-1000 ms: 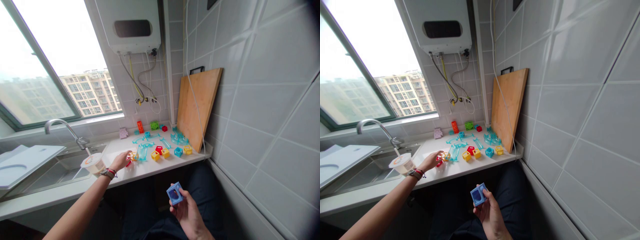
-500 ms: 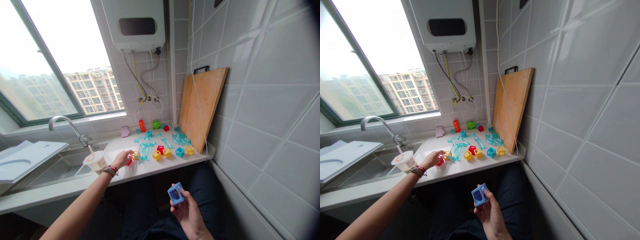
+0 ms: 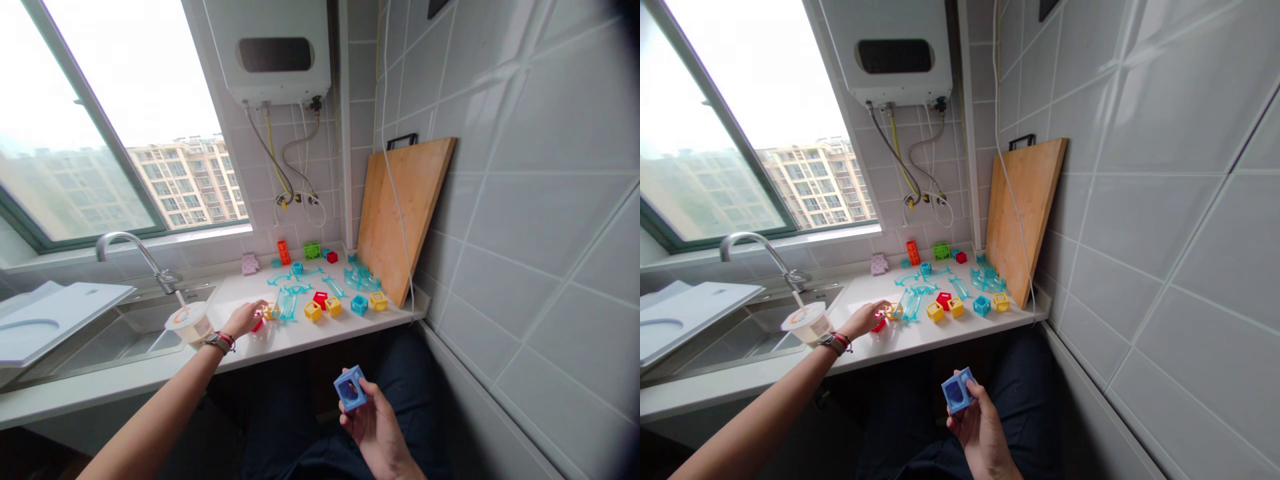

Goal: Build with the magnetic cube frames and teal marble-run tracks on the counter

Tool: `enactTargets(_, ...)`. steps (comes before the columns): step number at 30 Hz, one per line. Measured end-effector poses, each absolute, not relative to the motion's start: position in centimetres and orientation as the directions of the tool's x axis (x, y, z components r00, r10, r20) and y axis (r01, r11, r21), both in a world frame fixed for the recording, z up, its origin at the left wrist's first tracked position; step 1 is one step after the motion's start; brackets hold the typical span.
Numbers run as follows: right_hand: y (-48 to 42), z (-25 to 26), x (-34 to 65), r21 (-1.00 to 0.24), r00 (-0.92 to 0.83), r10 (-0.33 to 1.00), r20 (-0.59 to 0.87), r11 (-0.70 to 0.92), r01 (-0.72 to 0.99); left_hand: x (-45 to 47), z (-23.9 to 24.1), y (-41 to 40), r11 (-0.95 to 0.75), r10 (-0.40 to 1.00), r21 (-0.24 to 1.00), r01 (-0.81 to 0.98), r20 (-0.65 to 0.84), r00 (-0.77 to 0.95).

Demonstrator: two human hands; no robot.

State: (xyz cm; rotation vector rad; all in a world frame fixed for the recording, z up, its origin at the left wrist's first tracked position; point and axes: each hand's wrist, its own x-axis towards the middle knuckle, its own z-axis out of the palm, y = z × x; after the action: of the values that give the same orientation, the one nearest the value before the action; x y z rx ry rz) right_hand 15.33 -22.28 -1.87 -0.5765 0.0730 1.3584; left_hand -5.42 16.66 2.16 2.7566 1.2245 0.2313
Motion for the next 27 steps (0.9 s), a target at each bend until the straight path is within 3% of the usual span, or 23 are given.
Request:
enactTargets(20,-22.3,-2.1,15.3,-0.371,0.246,0.888,-0.388,0.094,-0.924,-5.6,0.4,16.6,-0.608,0.794,0.174,0.775,0.146,0.59)
enactTargets(27,-21.4,-3.0,16.1,-0.375,0.214,0.901,-0.377,0.063,-0.925,-6.6,-0.8,14.7,-0.574,0.81,0.247,0.781,0.31,0.497)
